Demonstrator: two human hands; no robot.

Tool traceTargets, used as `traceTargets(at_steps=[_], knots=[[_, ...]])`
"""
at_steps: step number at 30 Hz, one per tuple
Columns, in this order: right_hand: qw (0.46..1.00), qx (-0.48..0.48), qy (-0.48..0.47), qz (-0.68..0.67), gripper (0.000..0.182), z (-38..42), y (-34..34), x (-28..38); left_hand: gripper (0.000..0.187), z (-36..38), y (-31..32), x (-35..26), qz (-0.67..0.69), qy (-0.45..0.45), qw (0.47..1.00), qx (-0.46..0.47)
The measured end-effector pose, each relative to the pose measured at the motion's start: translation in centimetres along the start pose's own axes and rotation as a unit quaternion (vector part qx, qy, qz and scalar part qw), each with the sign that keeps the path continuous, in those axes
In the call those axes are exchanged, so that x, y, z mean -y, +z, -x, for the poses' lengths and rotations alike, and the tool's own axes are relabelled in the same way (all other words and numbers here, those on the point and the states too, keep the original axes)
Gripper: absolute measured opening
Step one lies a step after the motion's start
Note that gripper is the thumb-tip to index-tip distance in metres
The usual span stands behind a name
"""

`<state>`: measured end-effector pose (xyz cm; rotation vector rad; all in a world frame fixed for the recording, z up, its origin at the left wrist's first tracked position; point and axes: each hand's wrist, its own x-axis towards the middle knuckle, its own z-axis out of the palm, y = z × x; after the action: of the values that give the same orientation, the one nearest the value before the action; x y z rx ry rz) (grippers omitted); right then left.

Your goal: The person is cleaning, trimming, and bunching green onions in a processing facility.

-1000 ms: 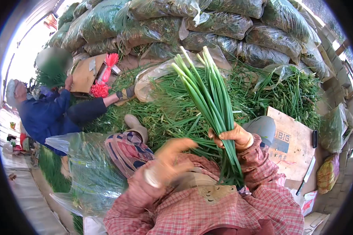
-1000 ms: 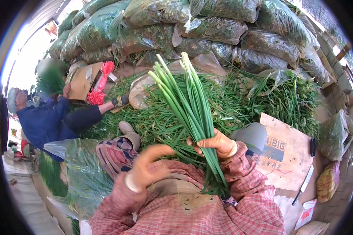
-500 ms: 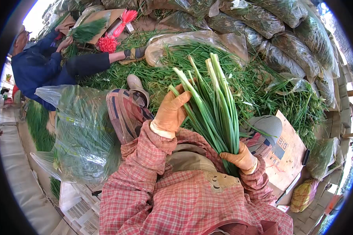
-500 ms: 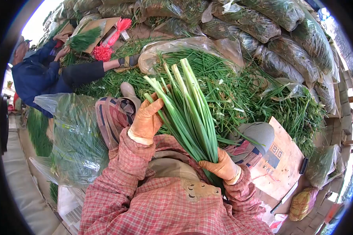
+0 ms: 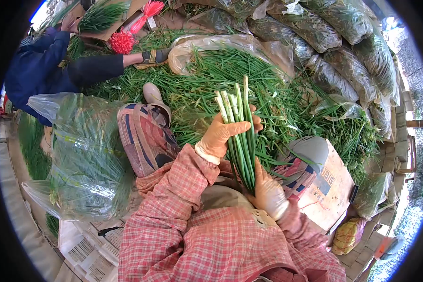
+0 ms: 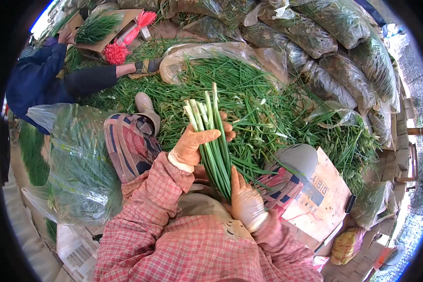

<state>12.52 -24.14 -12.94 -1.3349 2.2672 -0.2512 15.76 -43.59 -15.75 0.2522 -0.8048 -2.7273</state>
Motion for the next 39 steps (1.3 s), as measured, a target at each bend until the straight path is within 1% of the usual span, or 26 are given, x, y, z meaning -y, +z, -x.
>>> traceTargets(at_steps=[2,4,6,7,8,10,12,14,16,17,18,20,21,22,23,24,25,26,27,28,30,32,34,36,38,39], knots=[[0.990,0.037,-0.125,-0.052,0.081,0.1,-3.8,-2.5,0.046,-0.3,-0.6,0.0,0.052,-0.025,0.998,0.025],[0.981,0.144,-0.063,-0.112,0.073,-1.7,-10.7,-4.1,0.042,-0.7,-0.9,0.2,0.078,-0.027,0.995,0.049],[0.966,0.012,-0.163,-0.202,0.066,-5.8,-15.9,-3.0,0.044,-0.7,-0.1,-0.1,0.086,-0.038,0.993,0.069],[0.948,-0.039,-0.253,-0.190,0.070,-8.2,-17.6,-2.0,0.047,-0.8,0.1,0.0,0.075,-0.042,0.993,0.081],[0.931,-0.053,-0.320,-0.170,0.071,-10.8,-18.9,-0.5,0.050,-1.0,0.4,-0.1,0.063,-0.036,0.991,0.116],[0.889,-0.012,-0.399,-0.225,0.067,-16.2,-20.2,1.8,0.054,-1.4,0.6,0.0,0.068,-0.021,0.986,0.152],[0.882,0.095,-0.425,-0.180,0.062,-19.4,-19.4,4.4,0.055,-1.3,0.7,-0.3,0.065,-0.026,0.985,0.157],[0.876,0.249,-0.413,-0.034,0.056,-20.6,-18.3,7.2,0.052,-0.8,1.0,-1.0,0.067,-0.041,0.987,0.142],[0.889,0.332,-0.316,-0.013,0.054,-20.2,-15.6,7.4,0.048,-0.4,-0.8,-0.3,-0.009,-0.045,0.993,0.109],[0.890,0.371,-0.264,-0.005,0.053,-19.7,-14.4,7.2,0.041,-0.3,-0.9,0.6,-0.025,-0.049,0.993,0.107],[0.888,0.407,-0.215,0.005,0.052,-19.3,-13.4,6.7,0.037,-0.2,-1.0,1.0,0.000,-0.047,0.995,0.086],[0.905,0.304,-0.299,-0.017,0.045,-19.3,-13.3,4.3,0.030,-0.4,-1.6,0.7,0.040,-0.036,0.998,0.045],[0.893,0.153,-0.421,-0.041,0.040,-20.6,-14.5,1.8,0.025,-0.8,-2.5,-0.2,-0.007,0.027,0.999,-0.032],[0.904,-0.016,-0.418,-0.084,0.034,-19.4,-15.6,1.3,0.020,-1.1,-3.6,-1.6,-0.057,0.097,0.988,-0.109],[0.893,-0.183,-0.392,-0.125,0.028,-18.0,-16.7,1.1,0.018,-1.1,-5.0,-3.6,0.022,0.153,0.985,-0.075],[0.897,-0.196,-0.335,-0.211,0.025,-16.1,-18.7,-0.7,0.016,-1.1,-6.2,-5.9,0.099,0.210,0.972,-0.037],[0.886,-0.214,-0.280,-0.303,0.022,-14.1,-20.7,-2.4,0.017,-0.9,-7.2,-8.0,0.072,0.279,0.954,-0.076],[0.903,-0.197,-0.175,-0.339,0.031,-11.7,-21.6,-3.9,0.017,-0.4,-7.4,-10.1,0.045,0.352,0.928,-0.112],[0.906,-0.229,-0.232,-0.272,0.029,-9.5,-21.2,-4.3,0.016,0.5,-5.9,-11.8,-0.018,0.389,0.920,-0.052],[0.876,-0.215,-0.210,-0.376,0.030,-9.1,-19.7,-6.2,0.015,1.0,-5.9,-13.2,-0.023,0.423,0.904,-0.053],[0.883,-0.135,-0.089,-0.440,0.027,-6.9,-15.4,-6.7,0.014,1.5,-6.5,-15.4,-0.031,0.487,0.871,-0.047],[0.863,-0.087,-0.033,-0.497,0.024,-6.1,-11.7,-5.4,0.013,2.6,-4.8,-17.0,-0.055,0.510,0.857,-0.051],[0.816,-0.112,-0.048,-0.564,0.019,-5.8,-10.7,-3.2,0.012,3.5,-3.8,-17.6,-0.087,0.517,0.851,-0.040],[0.803,-0.141,-0.049,-0.577,0.016,-5.9,-10.8,-2.1,0.013,4.4,-2.5,-17.4,-0.101,0.512,0.853,-0.014],[0.827,-0.194,-0.069,-0.523,0.015,-6.1,-11.5,-2.0,0.014,5.3,-1.1,-16.8,-0.091,0.498,0.862,0.038],[0.802,-0.215,-0.066,-0.553,0.014,-6.4,-11.9,-1.6,0.018,5.7,0.0,-16.1,-0.071,0.491,0.868,0.024]])
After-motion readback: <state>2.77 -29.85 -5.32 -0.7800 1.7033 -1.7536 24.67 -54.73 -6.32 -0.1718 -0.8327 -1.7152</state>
